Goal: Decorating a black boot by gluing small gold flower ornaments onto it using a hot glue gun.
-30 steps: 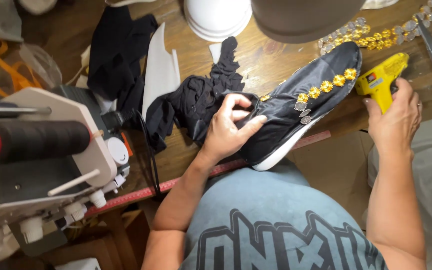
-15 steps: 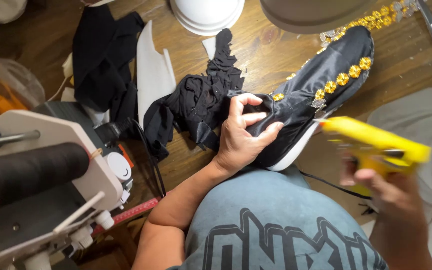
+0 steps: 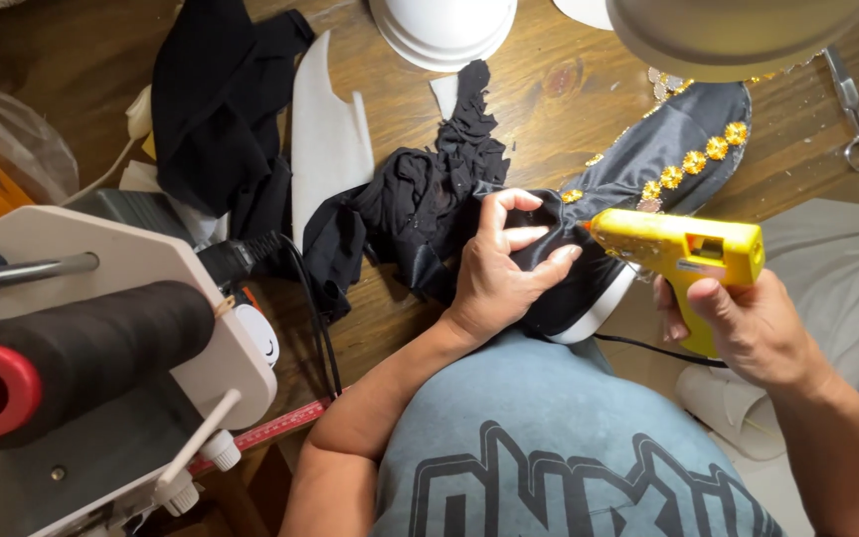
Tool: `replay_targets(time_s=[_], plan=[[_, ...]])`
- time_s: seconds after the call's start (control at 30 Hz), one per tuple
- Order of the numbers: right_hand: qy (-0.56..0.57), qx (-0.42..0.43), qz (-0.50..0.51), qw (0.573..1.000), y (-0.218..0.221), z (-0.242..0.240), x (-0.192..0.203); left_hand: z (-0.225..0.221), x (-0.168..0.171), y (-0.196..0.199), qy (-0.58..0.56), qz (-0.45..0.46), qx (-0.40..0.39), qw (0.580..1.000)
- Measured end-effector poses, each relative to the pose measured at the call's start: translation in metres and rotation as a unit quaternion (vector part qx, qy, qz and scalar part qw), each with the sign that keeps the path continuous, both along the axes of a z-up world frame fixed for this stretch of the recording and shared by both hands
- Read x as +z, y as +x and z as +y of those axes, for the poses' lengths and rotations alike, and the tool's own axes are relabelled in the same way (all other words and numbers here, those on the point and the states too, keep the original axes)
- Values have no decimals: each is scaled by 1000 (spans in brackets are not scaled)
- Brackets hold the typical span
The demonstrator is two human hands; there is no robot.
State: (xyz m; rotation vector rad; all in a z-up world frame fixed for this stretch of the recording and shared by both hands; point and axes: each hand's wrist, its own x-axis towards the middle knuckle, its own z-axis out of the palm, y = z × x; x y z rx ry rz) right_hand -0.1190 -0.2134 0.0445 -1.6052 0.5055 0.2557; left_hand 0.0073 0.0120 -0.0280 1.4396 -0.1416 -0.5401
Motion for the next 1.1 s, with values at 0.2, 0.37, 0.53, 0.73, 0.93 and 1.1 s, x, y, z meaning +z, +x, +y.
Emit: replay_targets(time_s=[0.2,0.37,0.53,0.73,0.93,1.1], plan=[[-40,39,-22,998,6,9,10,2,0,4,26,0,-28,999],[-23,-12,-11,1000,-1,10,11,4,3,5,22,-20,-19,999],[-6,-6,-122,992,-12,20,20,15,17,11,117,-124,-16,985],[193,-138,-240,941,-67,14,-15,32,35,23,125,-420,77,895],[72,-256,-275,924,-85,-15,-23,31,44,11,162,-400,105,896],[64,-299,-265,914,-108,-79,-26,-1,79,-22,111,-463,65,877]])
